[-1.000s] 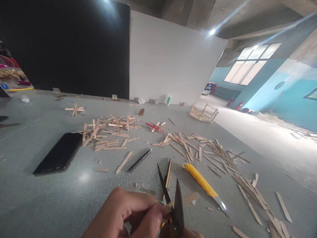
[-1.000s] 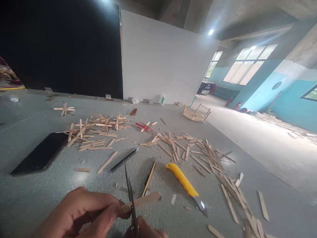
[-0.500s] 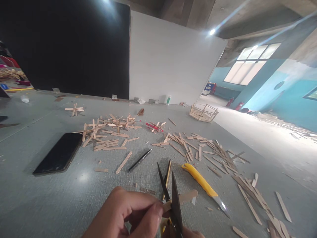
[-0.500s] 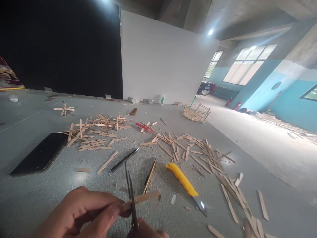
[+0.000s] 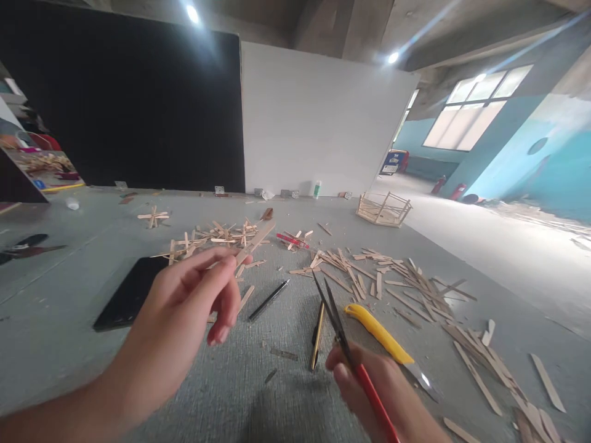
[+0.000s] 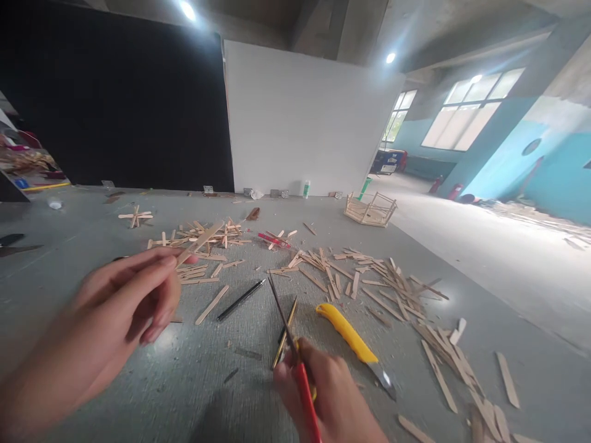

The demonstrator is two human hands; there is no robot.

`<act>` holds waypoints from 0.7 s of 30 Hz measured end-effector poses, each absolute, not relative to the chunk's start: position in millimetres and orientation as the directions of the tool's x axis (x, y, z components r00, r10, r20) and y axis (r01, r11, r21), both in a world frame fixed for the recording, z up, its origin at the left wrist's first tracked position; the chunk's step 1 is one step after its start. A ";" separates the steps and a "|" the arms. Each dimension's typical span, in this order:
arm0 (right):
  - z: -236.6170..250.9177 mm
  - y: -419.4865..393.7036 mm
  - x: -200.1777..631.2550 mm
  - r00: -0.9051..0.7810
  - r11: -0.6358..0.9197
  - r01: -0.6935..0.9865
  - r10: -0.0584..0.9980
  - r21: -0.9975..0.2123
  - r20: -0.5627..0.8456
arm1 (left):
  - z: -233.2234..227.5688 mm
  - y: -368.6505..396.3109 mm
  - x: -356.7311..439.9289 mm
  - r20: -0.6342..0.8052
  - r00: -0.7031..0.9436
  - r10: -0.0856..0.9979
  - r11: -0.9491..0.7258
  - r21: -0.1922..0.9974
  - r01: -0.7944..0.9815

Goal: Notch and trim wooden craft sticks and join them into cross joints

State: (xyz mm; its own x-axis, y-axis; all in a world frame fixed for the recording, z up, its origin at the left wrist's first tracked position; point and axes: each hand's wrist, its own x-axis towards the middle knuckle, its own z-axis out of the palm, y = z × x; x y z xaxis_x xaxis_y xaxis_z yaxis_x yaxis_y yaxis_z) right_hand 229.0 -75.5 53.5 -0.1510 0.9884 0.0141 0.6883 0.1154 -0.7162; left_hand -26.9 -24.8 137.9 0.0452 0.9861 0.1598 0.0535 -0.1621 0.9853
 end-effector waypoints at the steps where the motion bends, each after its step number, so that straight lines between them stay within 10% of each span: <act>1: 55.3 -66.4 233.6 -0.130 0.124 0.746 0.991 -0.654 0.040 | 141.1 -21.6 -27.4 0.148 0.058 0.987 -0.150 0.988 0.042; 8: 40.7 -24.7 259.7 0.053 -0.039 0.983 0.996 -0.179 0.078 | 139.0 -24.9 -20.6 0.122 0.154 0.980 -0.131 0.990 0.050; 21: 34.1 -1.9 289.0 0.065 -0.058 0.995 0.994 -0.086 0.085 | 140.7 -30.2 -25.9 0.188 0.288 0.939 -0.273 0.917 0.291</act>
